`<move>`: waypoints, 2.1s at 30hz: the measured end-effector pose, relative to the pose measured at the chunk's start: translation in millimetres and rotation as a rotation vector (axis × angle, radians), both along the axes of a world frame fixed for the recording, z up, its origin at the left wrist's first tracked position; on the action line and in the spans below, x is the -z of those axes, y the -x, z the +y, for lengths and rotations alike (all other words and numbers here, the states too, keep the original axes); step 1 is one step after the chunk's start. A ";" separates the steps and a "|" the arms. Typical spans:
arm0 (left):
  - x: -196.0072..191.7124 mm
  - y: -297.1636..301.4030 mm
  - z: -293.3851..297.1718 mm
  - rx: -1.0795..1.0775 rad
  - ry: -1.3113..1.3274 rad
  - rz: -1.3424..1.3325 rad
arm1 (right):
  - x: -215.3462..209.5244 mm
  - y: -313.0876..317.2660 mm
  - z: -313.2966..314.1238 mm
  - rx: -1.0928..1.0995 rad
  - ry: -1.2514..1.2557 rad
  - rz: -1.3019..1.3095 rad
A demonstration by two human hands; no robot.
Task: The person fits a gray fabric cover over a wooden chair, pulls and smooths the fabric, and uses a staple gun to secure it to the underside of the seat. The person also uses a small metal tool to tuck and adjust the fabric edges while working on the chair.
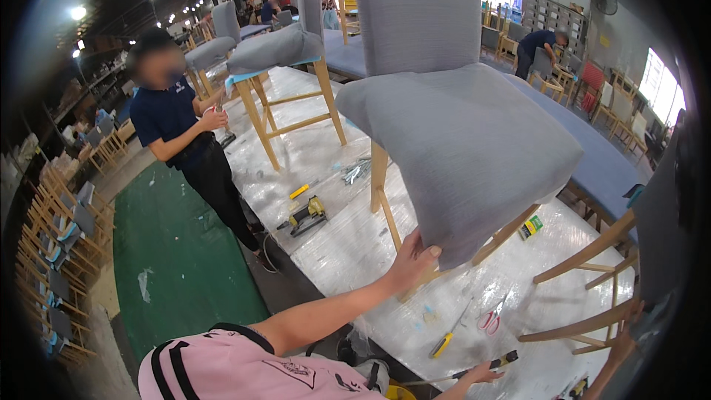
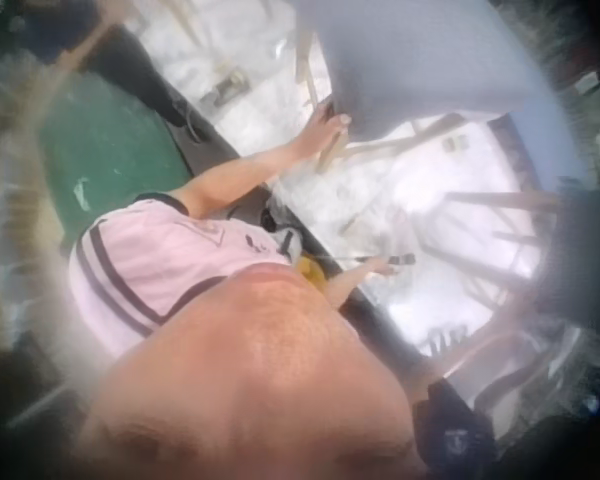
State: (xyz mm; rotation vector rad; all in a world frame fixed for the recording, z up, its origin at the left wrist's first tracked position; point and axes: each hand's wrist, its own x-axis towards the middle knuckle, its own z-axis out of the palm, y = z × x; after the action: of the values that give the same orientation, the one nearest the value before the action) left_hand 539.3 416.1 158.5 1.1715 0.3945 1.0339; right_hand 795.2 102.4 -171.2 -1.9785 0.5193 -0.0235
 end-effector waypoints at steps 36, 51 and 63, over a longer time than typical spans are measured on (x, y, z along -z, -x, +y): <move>-15.7 -15.4 5.0 0.020 -0.173 0.023 | -415.5 156.9 147.5 -1.179 -0.769 -0.479; -14.7 -8.0 12.2 0.076 -0.153 0.057 | -401.4 160.1 109.1 -1.199 -1.460 -0.142; -17.5 -1.8 42.3 0.271 -0.101 0.211 | -413.3 243.7 148.6 -1.127 -0.600 -0.582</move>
State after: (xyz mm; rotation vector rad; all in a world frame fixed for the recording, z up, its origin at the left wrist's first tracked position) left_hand 541.1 458.4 176.1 1.3885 0.3399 0.7034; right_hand 551.5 251.0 242.1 -1.3342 -0.8925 0.2270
